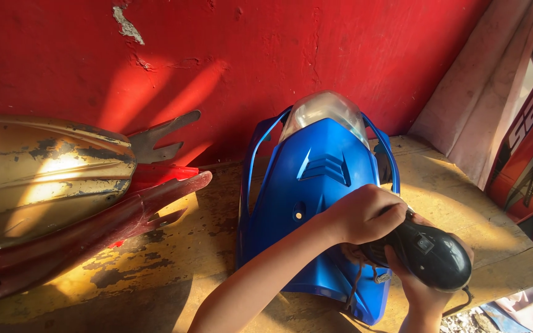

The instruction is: The person uses a handheld electric polisher with a buffing pad to polish the surface of a blue motorcycle fairing. The fairing is placed on a wooden workbench next to other motorcycle parts, including a gold and a red fairing. The person moves the polisher across the blue fairing's surface, focusing on different areas to smooth and shine the paint.

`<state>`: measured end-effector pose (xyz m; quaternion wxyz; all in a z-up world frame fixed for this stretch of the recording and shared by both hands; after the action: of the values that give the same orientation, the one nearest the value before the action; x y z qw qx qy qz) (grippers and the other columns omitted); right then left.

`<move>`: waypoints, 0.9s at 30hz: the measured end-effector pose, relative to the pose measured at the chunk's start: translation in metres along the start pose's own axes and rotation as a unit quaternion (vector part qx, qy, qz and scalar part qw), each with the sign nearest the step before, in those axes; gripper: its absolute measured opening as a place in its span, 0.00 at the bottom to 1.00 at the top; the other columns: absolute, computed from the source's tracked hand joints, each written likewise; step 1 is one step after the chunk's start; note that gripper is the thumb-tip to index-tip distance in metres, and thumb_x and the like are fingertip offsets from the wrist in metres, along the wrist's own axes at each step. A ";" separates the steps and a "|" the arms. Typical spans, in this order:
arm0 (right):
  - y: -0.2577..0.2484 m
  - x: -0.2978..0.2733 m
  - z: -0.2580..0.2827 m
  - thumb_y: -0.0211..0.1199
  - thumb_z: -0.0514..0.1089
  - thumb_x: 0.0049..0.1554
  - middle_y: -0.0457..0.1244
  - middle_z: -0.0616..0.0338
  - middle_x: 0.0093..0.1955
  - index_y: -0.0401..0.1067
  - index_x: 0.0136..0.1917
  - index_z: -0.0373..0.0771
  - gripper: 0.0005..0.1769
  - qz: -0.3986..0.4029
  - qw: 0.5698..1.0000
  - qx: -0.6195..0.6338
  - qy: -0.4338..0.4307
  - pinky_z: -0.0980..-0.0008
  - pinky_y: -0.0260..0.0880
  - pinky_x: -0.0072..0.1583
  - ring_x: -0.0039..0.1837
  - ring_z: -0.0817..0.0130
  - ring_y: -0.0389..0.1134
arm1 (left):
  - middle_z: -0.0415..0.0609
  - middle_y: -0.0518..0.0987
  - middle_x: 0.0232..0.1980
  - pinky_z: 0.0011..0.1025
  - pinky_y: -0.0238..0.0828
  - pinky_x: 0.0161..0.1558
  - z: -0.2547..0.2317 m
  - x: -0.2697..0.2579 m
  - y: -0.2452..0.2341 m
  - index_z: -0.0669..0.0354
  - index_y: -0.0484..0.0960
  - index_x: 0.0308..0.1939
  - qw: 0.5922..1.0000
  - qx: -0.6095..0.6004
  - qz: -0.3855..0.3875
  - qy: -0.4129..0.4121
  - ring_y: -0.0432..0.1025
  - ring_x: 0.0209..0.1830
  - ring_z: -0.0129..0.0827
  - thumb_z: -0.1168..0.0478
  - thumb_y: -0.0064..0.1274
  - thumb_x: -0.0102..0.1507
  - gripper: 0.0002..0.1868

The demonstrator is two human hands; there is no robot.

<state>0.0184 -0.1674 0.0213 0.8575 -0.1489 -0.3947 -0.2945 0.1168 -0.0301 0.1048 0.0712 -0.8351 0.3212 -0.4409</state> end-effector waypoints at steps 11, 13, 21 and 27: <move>0.031 0.012 0.027 0.81 0.36 0.39 0.67 0.45 0.61 0.56 0.66 0.35 0.48 0.048 0.993 -0.033 -0.103 0.59 0.71 0.71 0.64 0.57 0.71 | 0.56 0.77 0.30 0.35 0.71 0.38 0.001 -0.017 -0.040 0.65 0.75 0.31 0.998 -0.043 -0.050 -0.005 0.76 0.31 0.44 0.58 0.41 0.69 0.16; 0.021 0.002 0.009 0.81 0.39 0.43 0.67 0.49 0.65 0.53 0.68 0.36 0.48 0.051 0.997 0.042 -0.050 0.64 0.71 0.71 0.66 0.61 0.71 | 0.57 0.76 0.31 0.36 0.72 0.39 -0.004 -0.016 -0.030 0.66 0.75 0.30 0.998 -0.040 -0.033 0.035 0.75 0.31 0.45 0.58 0.42 0.68 0.16; 0.045 0.019 0.030 0.81 0.36 0.43 0.67 0.48 0.65 0.56 0.68 0.36 0.47 0.045 0.996 0.009 -0.074 0.60 0.71 0.72 0.67 0.59 0.70 | 0.59 0.77 0.34 0.40 0.72 0.42 -0.011 -0.019 -0.049 0.64 0.76 0.33 0.995 0.006 -0.063 0.077 0.75 0.37 0.52 0.58 0.42 0.68 0.15; 0.043 0.008 0.038 0.81 0.36 0.41 0.68 0.50 0.62 0.57 0.66 0.34 0.46 0.061 0.994 -0.020 -0.083 0.61 0.71 0.71 0.64 0.62 0.71 | 0.59 0.75 0.29 0.39 0.71 0.38 -0.006 -0.029 -0.050 0.63 0.74 0.28 0.999 0.000 -0.044 0.024 0.75 0.32 0.49 0.57 0.41 0.68 0.17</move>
<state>0.0269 -0.1186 0.0509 0.8350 -0.2135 -0.4490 -0.2357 0.1237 0.0277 0.1086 0.0437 -0.8375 0.2858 -0.4637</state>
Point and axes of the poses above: each hand's wrist, its own x-axis towards the middle knuckle, its own y-axis out of the palm, z = x × y, the point moved 5 cm from there along x, towards the middle knuckle
